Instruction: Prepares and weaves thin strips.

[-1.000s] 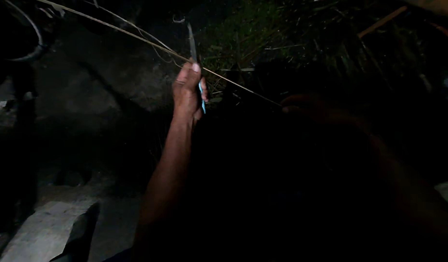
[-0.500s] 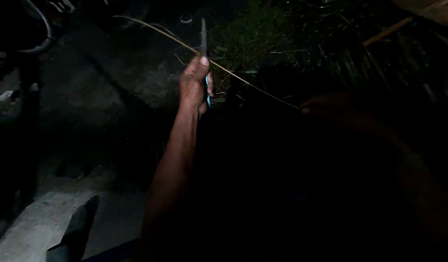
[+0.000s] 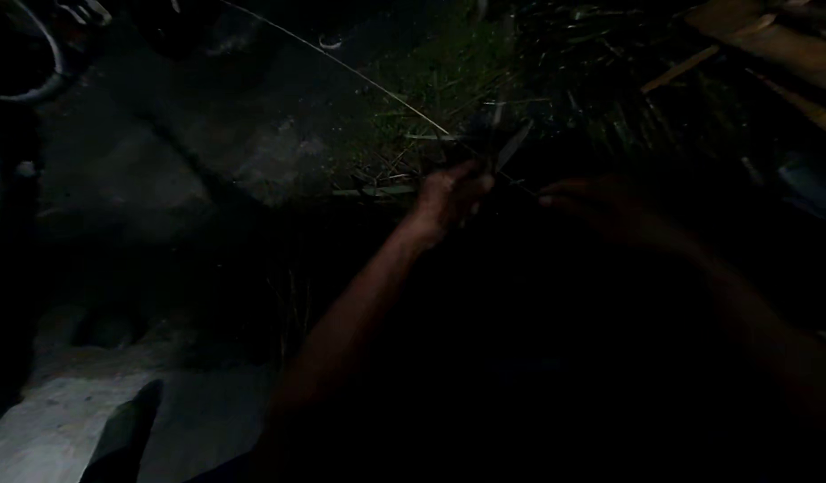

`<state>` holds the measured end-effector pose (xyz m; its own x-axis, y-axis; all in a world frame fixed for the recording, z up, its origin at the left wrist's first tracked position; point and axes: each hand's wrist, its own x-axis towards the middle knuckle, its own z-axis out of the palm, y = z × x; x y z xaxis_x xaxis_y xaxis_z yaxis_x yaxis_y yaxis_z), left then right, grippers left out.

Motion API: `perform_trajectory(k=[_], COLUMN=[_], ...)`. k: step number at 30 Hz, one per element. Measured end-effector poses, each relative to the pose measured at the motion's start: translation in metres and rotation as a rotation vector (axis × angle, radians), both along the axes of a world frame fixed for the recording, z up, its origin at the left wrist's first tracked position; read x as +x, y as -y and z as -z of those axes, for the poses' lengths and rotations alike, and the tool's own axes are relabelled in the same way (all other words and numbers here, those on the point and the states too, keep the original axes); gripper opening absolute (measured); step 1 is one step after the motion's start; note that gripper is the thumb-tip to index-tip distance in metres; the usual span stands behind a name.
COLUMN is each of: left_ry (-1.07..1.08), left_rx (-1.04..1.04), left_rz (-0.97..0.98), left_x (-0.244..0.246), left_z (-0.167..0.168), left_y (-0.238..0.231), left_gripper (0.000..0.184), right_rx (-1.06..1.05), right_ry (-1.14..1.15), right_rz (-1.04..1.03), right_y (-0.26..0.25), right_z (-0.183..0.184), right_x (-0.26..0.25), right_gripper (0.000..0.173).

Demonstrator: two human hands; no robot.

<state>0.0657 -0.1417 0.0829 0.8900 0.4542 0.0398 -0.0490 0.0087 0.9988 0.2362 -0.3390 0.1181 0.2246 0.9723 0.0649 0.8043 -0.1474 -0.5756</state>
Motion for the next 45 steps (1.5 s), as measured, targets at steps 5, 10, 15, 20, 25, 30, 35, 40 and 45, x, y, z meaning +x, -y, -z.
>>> perform_trajectory(k=[5, 10, 15, 20, 25, 30, 35, 40, 45], left_ry=[0.319, 0.300, 0.345, 0.338, 0.268, 0.290, 0.368, 0.406, 0.326], left_rx=[-0.119, -0.121, -0.163, -0.207, -0.174, -0.170, -0.241, -0.280, -0.232], left_rz=[-0.246, -0.175, -0.329, -0.357, -0.246, -0.324, -0.387, -0.403, -0.281], left_x=[-0.040, -0.046, -0.056, -0.044, -0.029, -0.036, -0.056, -0.066, -0.043], left_z=[-0.016, -0.010, -0.017, -0.013, -0.006, -0.011, -0.017, -0.013, -0.009], left_y=[-0.065, -0.057, -0.090, -0.079, -0.058, -0.071, -0.095, -0.107, -0.076], left_gripper=[0.030, 0.035, 0.028, 0.026, 0.032, 0.027, 0.028, 0.029, 0.019], right_rx=[-0.083, -0.109, -0.130, -0.158, -0.024, -0.037, -0.114, -0.060, -0.054], right_ry=[-0.104, -0.124, -0.104, -0.156, -0.153, -0.045, -0.032, 0.058, -0.066], right_rz=[0.018, 0.051, 0.184, 0.215, 0.155, 0.064, 0.205, 0.260, 0.319], right_y=[0.001, 0.007, 0.033, 0.031, 0.009, 0.021, 0.070, 0.127, 0.095], right_z=[-0.003, 0.009, 0.005, 0.009, 0.013, 0.010, 0.036, 0.074, 0.023], right_x=[0.005, 0.006, 0.029, 0.034, 0.012, 0.020, 0.062, 0.104, 0.039], right_gripper=[0.024, 0.022, 0.023, 0.024, 0.023, 0.023, 0.024, 0.032, 0.026])
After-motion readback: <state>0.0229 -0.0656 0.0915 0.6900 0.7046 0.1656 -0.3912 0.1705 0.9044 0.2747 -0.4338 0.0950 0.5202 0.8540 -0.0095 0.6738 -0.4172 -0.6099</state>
